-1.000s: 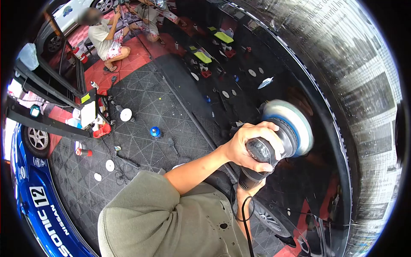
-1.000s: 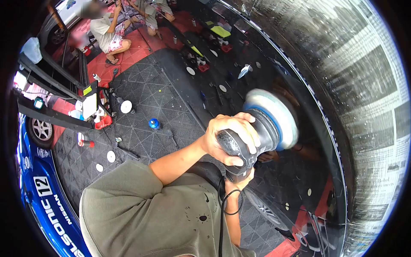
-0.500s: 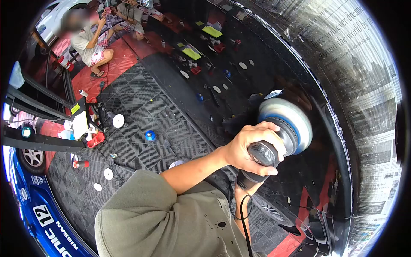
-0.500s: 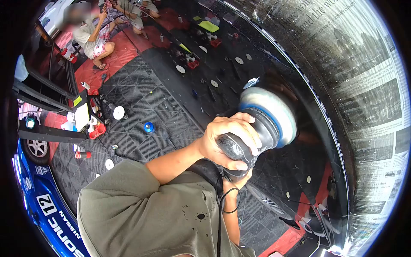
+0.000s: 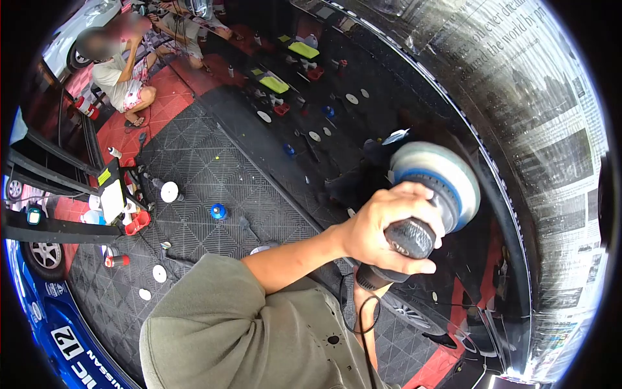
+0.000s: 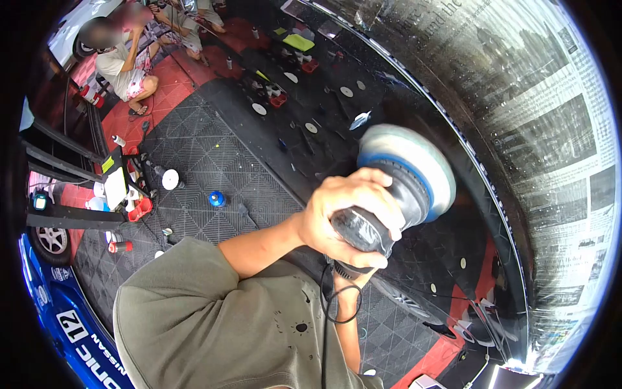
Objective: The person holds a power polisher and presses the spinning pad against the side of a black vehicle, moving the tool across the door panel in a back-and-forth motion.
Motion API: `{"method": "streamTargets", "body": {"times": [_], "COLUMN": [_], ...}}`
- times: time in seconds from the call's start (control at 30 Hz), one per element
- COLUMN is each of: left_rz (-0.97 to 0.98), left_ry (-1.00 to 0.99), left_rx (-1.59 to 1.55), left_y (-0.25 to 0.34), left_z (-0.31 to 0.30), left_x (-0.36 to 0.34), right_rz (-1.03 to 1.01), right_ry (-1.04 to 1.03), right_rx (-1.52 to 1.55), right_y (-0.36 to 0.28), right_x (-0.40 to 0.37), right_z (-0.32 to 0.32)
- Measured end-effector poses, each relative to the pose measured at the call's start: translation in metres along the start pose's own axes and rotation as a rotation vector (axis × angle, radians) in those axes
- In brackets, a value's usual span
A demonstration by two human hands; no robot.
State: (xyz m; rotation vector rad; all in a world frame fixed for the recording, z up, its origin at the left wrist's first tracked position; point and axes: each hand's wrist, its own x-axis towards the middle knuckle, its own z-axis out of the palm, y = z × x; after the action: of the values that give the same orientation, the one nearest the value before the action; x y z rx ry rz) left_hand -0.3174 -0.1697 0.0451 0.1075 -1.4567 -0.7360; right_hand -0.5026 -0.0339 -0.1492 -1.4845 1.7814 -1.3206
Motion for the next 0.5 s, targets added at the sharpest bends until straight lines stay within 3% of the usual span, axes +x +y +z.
{"method": "streamTargets", "body": {"times": [0.37, 0.5], "left_rz": [0.039, -0.018], "left_ry": [0.071, -0.015], "left_rx": [-0.029, 0.01], "left_y": [0.002, 0.004], "left_z": [0.006, 0.028], "left_x": [0.016, 0.004], "right_rz": [-0.003, 0.013], "right_ry": [0.005, 0.028], "right_rx": [0.024, 0.03], "right_y": [0.005, 0.009], "right_x": [0.004, 0.003], "right_z": [-0.007, -0.019]}}
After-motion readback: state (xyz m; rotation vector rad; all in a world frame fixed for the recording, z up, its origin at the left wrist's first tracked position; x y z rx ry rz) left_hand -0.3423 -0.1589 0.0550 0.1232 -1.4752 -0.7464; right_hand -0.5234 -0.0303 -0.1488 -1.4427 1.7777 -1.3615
